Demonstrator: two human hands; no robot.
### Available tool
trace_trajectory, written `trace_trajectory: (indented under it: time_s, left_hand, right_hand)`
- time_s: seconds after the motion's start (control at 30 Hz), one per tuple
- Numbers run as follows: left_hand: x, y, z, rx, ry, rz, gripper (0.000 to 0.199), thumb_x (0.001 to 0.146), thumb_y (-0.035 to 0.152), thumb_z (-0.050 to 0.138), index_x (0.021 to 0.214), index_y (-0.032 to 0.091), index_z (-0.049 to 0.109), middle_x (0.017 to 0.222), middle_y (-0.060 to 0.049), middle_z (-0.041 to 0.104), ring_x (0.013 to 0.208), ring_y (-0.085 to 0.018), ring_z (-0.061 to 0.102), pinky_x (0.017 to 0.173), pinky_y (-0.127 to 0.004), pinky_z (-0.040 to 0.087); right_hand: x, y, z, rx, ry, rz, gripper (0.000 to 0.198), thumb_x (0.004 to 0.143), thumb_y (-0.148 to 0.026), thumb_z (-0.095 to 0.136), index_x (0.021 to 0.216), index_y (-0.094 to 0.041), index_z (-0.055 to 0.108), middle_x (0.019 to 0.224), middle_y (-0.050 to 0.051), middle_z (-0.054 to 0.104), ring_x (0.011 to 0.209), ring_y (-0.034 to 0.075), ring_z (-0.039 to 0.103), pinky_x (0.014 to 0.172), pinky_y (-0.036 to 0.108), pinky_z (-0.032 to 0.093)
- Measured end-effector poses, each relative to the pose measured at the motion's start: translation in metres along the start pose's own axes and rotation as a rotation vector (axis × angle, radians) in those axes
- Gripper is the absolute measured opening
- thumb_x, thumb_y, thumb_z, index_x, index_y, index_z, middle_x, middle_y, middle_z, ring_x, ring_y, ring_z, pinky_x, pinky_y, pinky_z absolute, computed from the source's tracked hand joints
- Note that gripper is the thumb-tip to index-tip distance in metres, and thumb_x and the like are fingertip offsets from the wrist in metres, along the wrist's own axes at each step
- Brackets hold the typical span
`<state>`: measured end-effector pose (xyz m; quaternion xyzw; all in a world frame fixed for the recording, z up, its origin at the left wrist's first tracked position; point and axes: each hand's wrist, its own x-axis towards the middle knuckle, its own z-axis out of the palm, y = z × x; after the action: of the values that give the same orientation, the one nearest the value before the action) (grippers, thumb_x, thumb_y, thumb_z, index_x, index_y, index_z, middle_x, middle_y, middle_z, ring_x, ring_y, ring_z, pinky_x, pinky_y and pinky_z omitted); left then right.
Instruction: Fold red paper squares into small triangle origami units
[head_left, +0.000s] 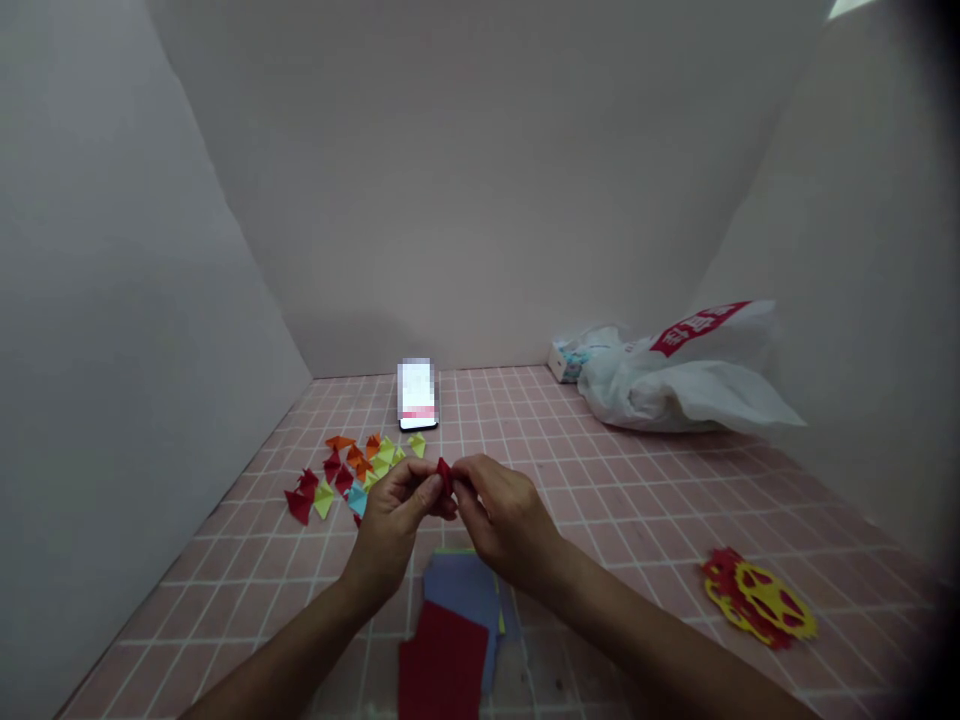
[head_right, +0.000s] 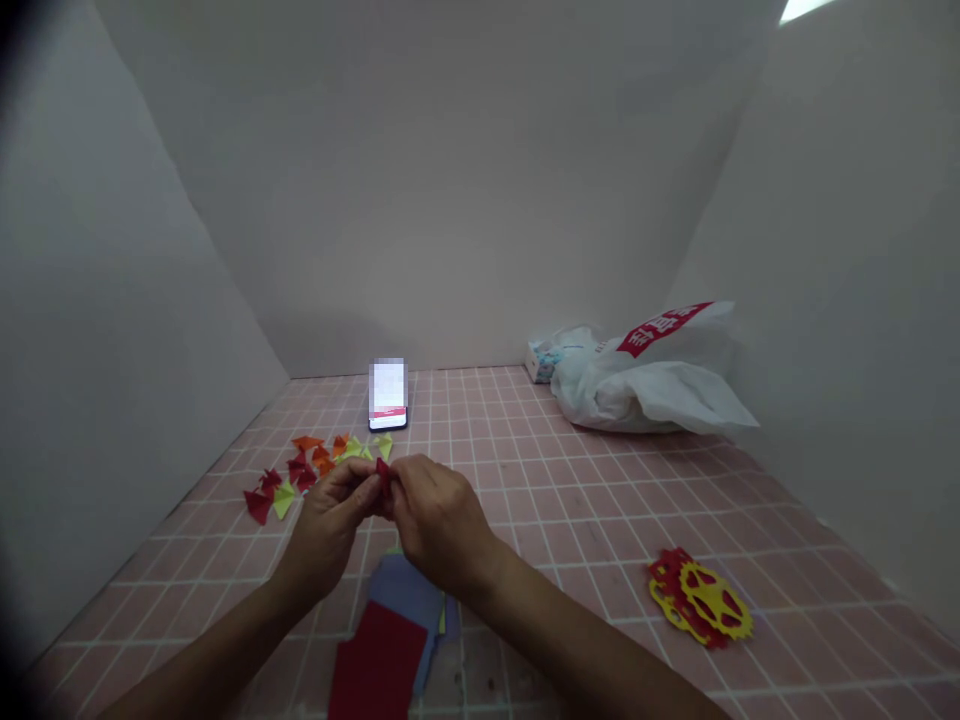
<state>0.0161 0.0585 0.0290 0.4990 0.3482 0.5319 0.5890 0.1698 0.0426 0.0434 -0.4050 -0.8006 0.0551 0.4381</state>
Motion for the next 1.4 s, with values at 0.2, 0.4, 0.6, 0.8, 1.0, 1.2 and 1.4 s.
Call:
trace_trajectory:
  time_s: [0.2, 0.4, 0.6, 0.8, 1.0, 1.2, 1.4]
  left_hand:
    - [-0.0016, -0.002, 0.0008, -0.021, -0.01, -0.004, 0.015, 0.084, 0.029, 0.071, 0.084, 0.016, 0.064, 0.068, 0.001, 0.066, 0.059, -0.011, 0.062, 0.057, -0.022, 0.052]
    - [-0.0047, 0.0003, 0.0043, 0.02, -0.006, 0.022, 0.016, 0.082, 0.029, 0.072, 0.084, 0.015, 0.063, 0.065, 0.002, 0.066, 0.057, -0.011, 0.063, 0.056, -0.021, 0.052]
    - [-0.002, 0.0015, 0.0039, 0.024, -0.009, 0.014, 0.014, 0.083, 0.027, 0.071, 0.085, 0.015, 0.063, 0.064, 0.002, 0.066, 0.057, -0.011, 0.063, 0.058, -0.021, 0.053]
    - [-0.0009, -0.0046, -0.0003, -0.058, -0.016, -0.031, 0.013, 0.086, 0.027, 0.069, 0.085, 0.016, 0.063, 0.065, 0.002, 0.066, 0.06, -0.009, 0.063, 0.062, -0.02, 0.052]
    - [-0.001, -0.0053, 0.0002, -0.167, -0.035, -0.068, 0.015, 0.083, 0.029, 0.072, 0.086, 0.015, 0.065, 0.066, 0.002, 0.065, 0.059, -0.008, 0.06, 0.061, -0.018, 0.05]
    - [-0.0007, -0.0023, 0.0011, -0.129, -0.043, -0.049, 0.019, 0.079, 0.031, 0.076, 0.083, 0.015, 0.067, 0.063, 0.002, 0.064, 0.057, -0.008, 0.06, 0.059, -0.018, 0.049]
    - [-0.0018, -0.0025, 0.0005, -0.1, -0.061, -0.026, 0.013, 0.082, 0.028, 0.073, 0.084, 0.016, 0.068, 0.066, 0.002, 0.065, 0.059, -0.008, 0.061, 0.06, -0.017, 0.05]
  right_hand:
    - [0.0002, -0.0001, 0.0012, -0.105, 0.015, -0.064, 0.017, 0.097, -0.014, 0.04, 0.087, -0.017, 0.054, 0.075, 0.006, 0.063, 0.067, 0.017, 0.058, 0.062, 0.03, 0.041]
    - [0.0002, 0.0029, 0.0018, -0.314, 0.086, -0.204, 0.025, 0.096, -0.01, 0.039, 0.079, -0.018, 0.055, 0.066, 0.004, 0.06, 0.06, 0.018, 0.053, 0.058, 0.032, 0.035]
    - [0.0005, 0.0043, 0.0037, -0.333, 0.131, -0.218, 0.028, 0.096, -0.012, 0.041, 0.072, -0.018, 0.052, 0.061, 0.003, 0.056, 0.054, 0.016, 0.05, 0.055, 0.031, 0.031]
    - [0.0007, 0.0082, 0.0013, -0.03, 0.131, 0.012, 0.016, 0.092, -0.011, 0.047, 0.079, -0.018, 0.052, 0.069, 0.001, 0.058, 0.059, 0.013, 0.055, 0.058, 0.025, 0.038]
    - [0.0029, 0.007, -0.003, -0.057, 0.044, -0.156, 0.01, 0.095, -0.012, 0.047, 0.095, -0.016, 0.055, 0.077, 0.004, 0.063, 0.066, 0.016, 0.058, 0.061, 0.027, 0.041]
    - [0.0009, 0.0064, -0.0014, -0.073, 0.046, -0.147, 0.013, 0.096, -0.012, 0.044, 0.09, -0.016, 0.055, 0.075, 0.005, 0.063, 0.065, 0.017, 0.059, 0.061, 0.027, 0.042]
    - [0.0025, 0.0067, -0.0021, 0.075, 0.094, 0.018, 0.013, 0.092, -0.011, 0.047, 0.083, -0.018, 0.054, 0.072, 0.003, 0.061, 0.063, 0.015, 0.058, 0.059, 0.026, 0.041]
